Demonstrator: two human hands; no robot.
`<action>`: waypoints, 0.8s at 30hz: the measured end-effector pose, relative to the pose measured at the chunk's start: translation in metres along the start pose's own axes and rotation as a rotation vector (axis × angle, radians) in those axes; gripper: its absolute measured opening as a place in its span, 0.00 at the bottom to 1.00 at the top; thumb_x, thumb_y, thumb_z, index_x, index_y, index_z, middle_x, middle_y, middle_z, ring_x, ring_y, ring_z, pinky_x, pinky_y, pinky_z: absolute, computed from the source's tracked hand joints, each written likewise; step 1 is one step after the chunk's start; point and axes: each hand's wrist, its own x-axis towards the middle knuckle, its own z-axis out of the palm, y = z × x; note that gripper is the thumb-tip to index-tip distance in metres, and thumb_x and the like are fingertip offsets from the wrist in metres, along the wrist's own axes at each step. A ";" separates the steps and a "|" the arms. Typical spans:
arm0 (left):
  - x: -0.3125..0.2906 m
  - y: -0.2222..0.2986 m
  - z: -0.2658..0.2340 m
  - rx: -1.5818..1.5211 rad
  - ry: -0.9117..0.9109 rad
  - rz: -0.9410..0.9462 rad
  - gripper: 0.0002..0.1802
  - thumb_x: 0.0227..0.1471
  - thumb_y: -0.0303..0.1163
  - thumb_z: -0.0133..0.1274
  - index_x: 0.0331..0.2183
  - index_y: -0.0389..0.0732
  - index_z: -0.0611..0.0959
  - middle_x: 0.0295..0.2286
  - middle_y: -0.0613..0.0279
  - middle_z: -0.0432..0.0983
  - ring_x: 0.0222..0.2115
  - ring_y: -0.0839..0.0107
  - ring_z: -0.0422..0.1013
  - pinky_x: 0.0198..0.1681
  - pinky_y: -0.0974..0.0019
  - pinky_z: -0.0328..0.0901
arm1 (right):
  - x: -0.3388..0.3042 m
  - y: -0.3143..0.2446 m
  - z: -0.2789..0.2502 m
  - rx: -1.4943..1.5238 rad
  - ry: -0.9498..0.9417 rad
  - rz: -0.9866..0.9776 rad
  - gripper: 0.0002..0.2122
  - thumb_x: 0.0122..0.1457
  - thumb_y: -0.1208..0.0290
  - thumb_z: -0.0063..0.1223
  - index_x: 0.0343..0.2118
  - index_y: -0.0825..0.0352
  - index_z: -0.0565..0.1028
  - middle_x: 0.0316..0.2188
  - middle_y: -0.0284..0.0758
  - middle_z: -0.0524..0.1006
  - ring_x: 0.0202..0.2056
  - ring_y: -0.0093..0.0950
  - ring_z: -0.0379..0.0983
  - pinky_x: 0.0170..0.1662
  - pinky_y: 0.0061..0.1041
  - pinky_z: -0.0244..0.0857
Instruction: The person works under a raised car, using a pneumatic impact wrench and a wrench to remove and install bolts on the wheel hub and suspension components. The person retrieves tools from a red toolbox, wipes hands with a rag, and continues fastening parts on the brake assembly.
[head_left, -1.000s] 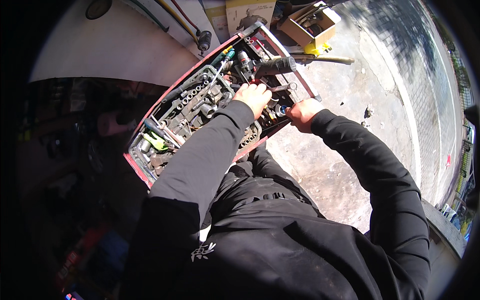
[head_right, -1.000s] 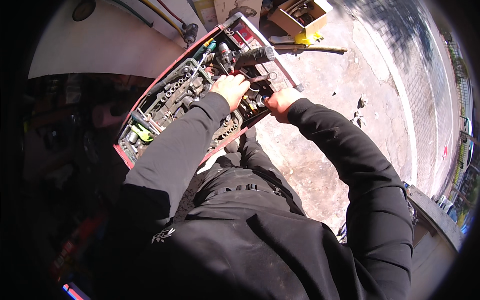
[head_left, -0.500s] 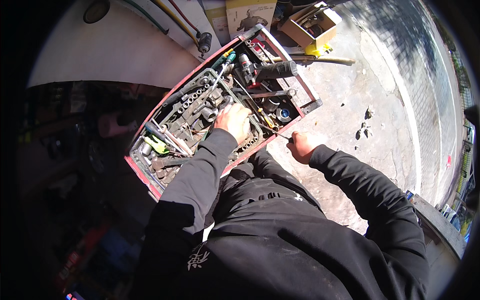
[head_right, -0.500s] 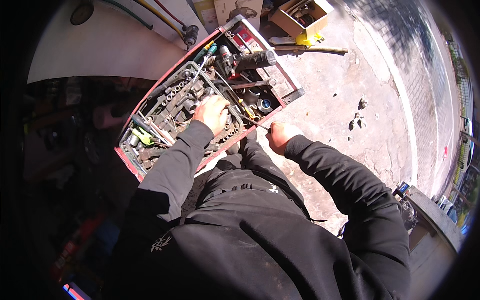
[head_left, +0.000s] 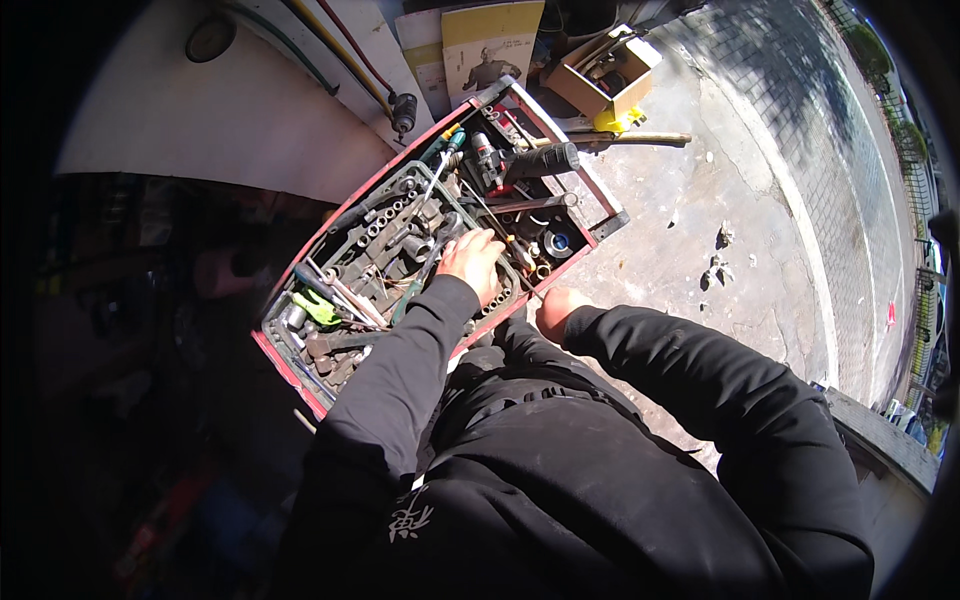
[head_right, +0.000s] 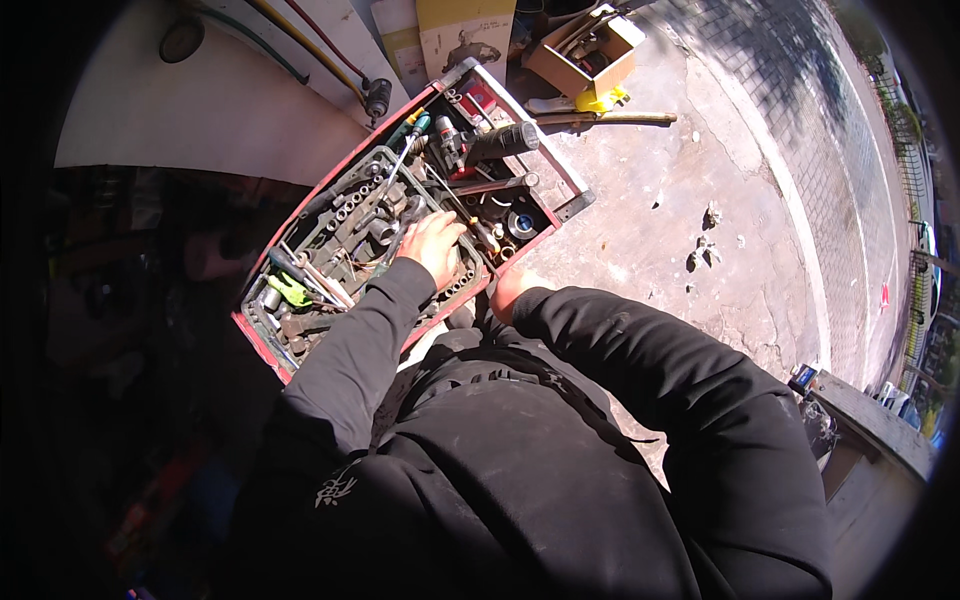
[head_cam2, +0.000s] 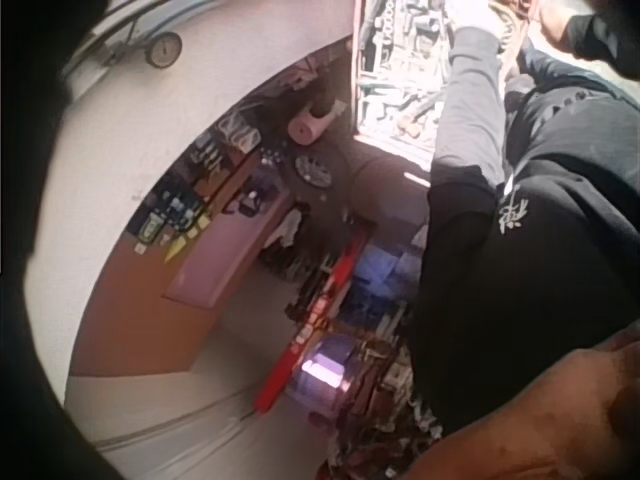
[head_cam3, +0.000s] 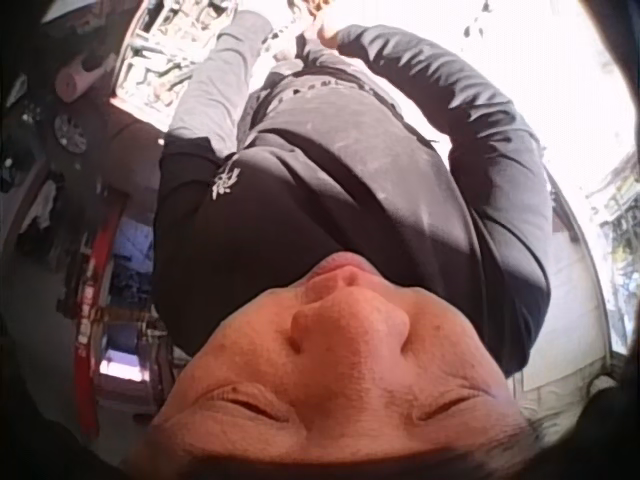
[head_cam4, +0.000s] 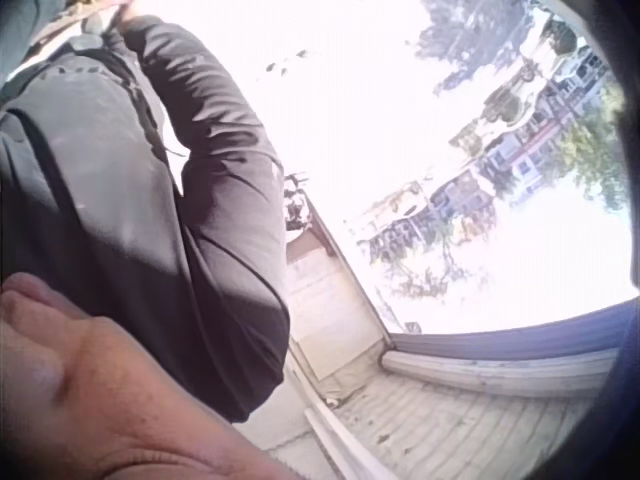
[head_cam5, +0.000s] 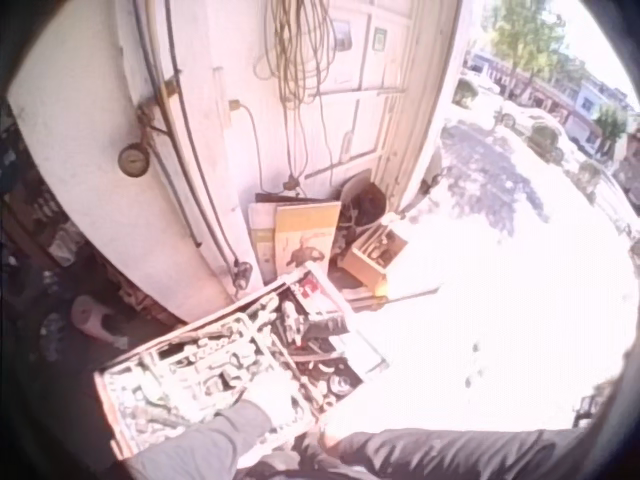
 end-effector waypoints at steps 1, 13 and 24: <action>-0.001 -0.003 0.000 0.010 -0.011 -0.022 0.23 0.57 0.28 0.56 0.55 0.41 0.85 0.61 0.47 0.75 0.65 0.49 0.67 0.69 0.45 0.62 | -0.005 -0.002 0.018 -0.008 0.059 -0.010 0.17 0.67 0.62 0.55 0.44 0.76 0.81 0.39 0.56 0.85 0.45 0.56 0.83 0.50 0.49 0.77; -0.005 -0.013 -0.018 0.059 0.014 -0.017 0.21 0.56 0.29 0.56 0.52 0.43 0.86 0.57 0.52 0.78 0.63 0.50 0.70 0.65 0.43 0.66 | 0.008 0.048 0.020 0.079 0.141 -0.122 0.16 0.62 0.63 0.55 0.34 0.74 0.85 0.34 0.55 0.85 0.42 0.55 0.84 0.47 0.48 0.78; -0.007 0.007 -0.007 -0.080 0.097 -0.017 0.20 0.53 0.24 0.58 0.49 0.40 0.86 0.54 0.50 0.80 0.57 0.48 0.72 0.64 0.48 0.67 | 0.052 -0.036 0.065 -0.218 0.128 -0.186 0.18 0.51 0.55 0.73 0.36 0.66 0.89 0.37 0.48 0.87 0.45 0.45 0.86 0.52 0.41 0.79</action>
